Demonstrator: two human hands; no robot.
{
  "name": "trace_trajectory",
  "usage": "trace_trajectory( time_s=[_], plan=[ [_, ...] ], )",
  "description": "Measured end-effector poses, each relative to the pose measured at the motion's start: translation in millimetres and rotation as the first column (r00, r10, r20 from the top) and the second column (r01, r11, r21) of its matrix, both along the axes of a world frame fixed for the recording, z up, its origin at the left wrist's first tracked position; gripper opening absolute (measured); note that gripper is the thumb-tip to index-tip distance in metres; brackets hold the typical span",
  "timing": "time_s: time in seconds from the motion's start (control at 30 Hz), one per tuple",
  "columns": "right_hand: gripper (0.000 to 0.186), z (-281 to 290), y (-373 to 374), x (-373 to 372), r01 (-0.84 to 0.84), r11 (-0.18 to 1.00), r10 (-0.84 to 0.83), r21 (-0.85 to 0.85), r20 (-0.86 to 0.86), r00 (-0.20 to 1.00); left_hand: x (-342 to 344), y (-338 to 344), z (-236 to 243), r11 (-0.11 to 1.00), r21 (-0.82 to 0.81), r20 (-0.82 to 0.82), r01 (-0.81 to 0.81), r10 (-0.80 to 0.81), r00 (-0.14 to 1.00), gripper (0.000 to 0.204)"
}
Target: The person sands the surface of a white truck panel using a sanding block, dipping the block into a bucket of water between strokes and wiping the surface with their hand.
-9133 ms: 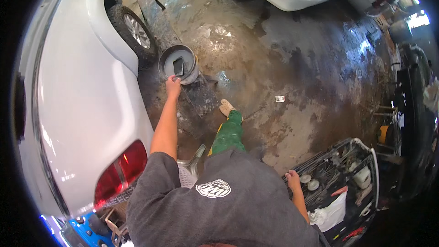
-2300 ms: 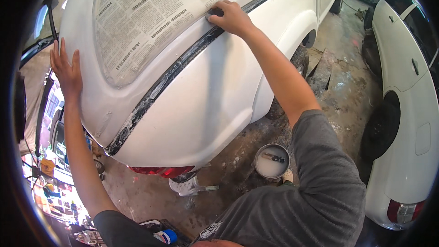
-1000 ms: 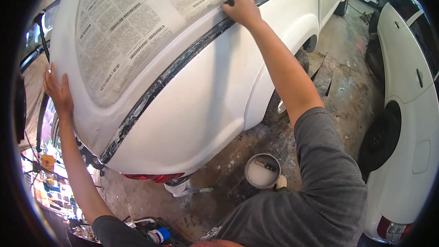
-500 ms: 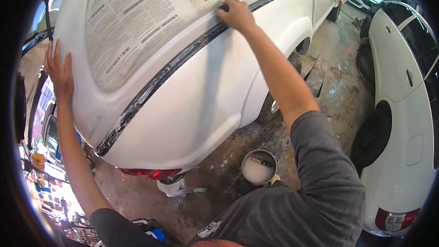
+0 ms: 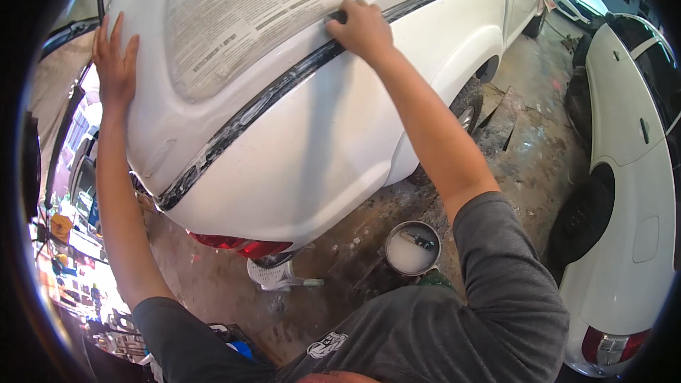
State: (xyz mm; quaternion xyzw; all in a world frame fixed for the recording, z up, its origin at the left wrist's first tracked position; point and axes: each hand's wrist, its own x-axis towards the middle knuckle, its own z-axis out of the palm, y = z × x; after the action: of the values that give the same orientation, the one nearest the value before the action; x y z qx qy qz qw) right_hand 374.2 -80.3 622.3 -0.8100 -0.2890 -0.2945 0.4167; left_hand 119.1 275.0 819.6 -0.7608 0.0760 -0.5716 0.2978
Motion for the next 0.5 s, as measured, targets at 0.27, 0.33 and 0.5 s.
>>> trace_trajectory(
  time_s=[0.27,0.33,0.5],
  plan=[
    [0.035,-3,115,-180,-0.187,0.98,0.182,0.074,0.071,0.981,-2,3,-10,1.0,-0.013,0.033,0.011,-0.011,0.999,0.057],
    [0.035,-1,110,-181,-0.212,0.977,0.21,0.029,0.074,0.975,-3,7,-10,0.999,-0.033,0.031,-0.007,0.008,0.999,0.057],
    [0.034,7,52,-108,-0.078,0.997,0.078,0.025,-0.031,0.996,-1,3,-3,0.999,-0.048,0.028,0.013,-0.011,1.0,0.056]
  ],
)
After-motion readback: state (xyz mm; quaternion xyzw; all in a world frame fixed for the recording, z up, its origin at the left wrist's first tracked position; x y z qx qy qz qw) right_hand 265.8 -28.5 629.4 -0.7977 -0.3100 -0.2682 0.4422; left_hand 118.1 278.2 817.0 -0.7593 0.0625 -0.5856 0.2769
